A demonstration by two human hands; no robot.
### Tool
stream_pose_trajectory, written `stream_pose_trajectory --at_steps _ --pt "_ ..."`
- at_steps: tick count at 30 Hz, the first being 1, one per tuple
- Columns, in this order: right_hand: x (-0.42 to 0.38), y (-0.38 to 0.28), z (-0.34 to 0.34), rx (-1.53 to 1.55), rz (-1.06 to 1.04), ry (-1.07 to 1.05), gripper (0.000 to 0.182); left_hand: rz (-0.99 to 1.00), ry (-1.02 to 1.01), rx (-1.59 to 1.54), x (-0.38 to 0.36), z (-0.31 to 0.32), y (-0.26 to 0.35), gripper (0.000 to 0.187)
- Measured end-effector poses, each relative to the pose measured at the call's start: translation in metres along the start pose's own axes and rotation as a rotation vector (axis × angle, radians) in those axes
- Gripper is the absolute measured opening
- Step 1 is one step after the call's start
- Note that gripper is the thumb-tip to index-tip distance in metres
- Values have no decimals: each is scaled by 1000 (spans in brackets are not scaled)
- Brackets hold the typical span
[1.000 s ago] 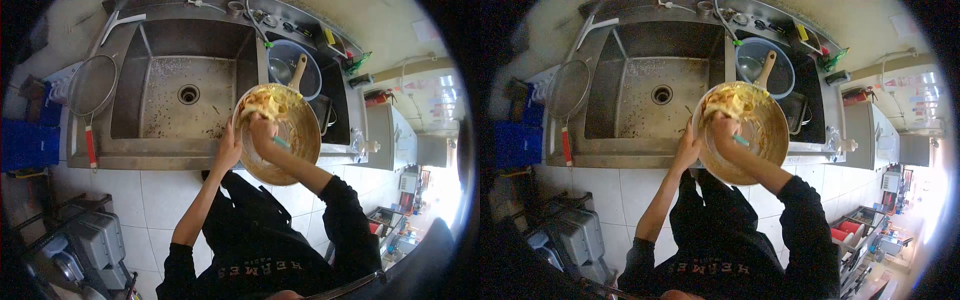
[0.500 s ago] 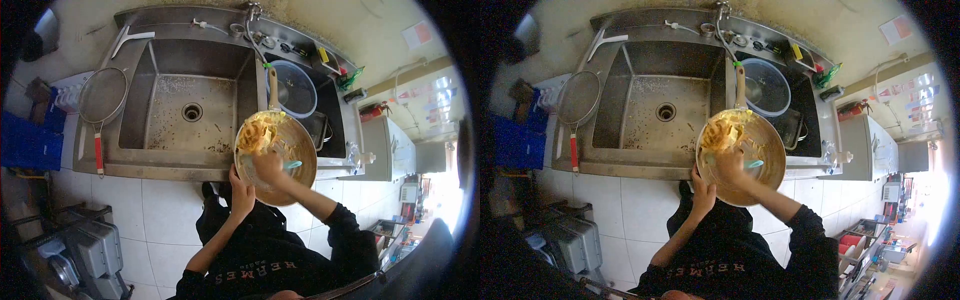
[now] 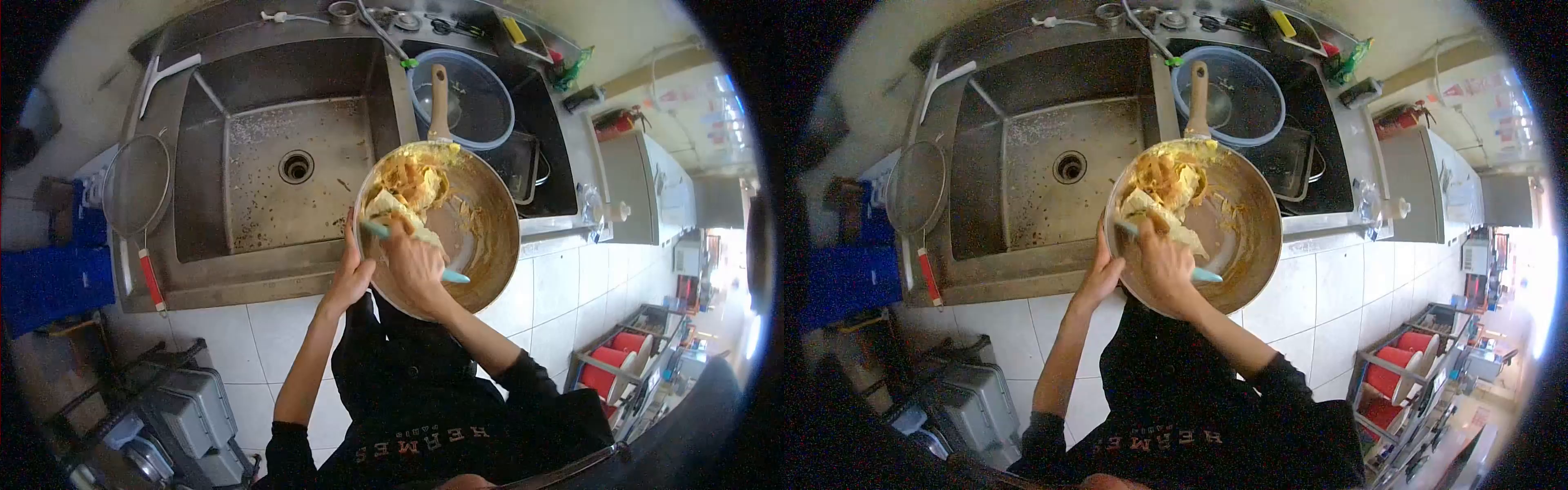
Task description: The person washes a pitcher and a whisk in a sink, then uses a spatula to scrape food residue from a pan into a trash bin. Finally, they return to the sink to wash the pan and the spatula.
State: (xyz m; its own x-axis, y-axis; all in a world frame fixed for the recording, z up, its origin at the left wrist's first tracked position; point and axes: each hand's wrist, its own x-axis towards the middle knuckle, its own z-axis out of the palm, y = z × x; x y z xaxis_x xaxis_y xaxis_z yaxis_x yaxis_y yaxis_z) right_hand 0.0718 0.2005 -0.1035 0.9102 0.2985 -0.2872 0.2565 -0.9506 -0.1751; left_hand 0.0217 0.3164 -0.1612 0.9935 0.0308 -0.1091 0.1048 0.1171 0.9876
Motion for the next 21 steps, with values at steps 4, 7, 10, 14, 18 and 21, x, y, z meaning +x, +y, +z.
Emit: stream_pose_trajectory --at_steps 4,7,10,14,18,21 --pt "-18 13 4 60 -112 7 18 -77 -23 -63 -4 7 15 84" --pt "34 11 -8 57 36 39 19 -39 -13 -93 -8 14 16 83" --pt "18 10 -6 82 -8 12 25 -42 16 -48 -10 15 14 81" --pt "-1 6 -22 105 -134 71 29 -37 44 -6 -18 24 -14 83" --pt "36 12 -1 162 10 116 29 12 30 -51 -20 30 -2 84" --pt "12 11 -11 183 -13 148 27 -20 34 -11 -19 31 11 85"
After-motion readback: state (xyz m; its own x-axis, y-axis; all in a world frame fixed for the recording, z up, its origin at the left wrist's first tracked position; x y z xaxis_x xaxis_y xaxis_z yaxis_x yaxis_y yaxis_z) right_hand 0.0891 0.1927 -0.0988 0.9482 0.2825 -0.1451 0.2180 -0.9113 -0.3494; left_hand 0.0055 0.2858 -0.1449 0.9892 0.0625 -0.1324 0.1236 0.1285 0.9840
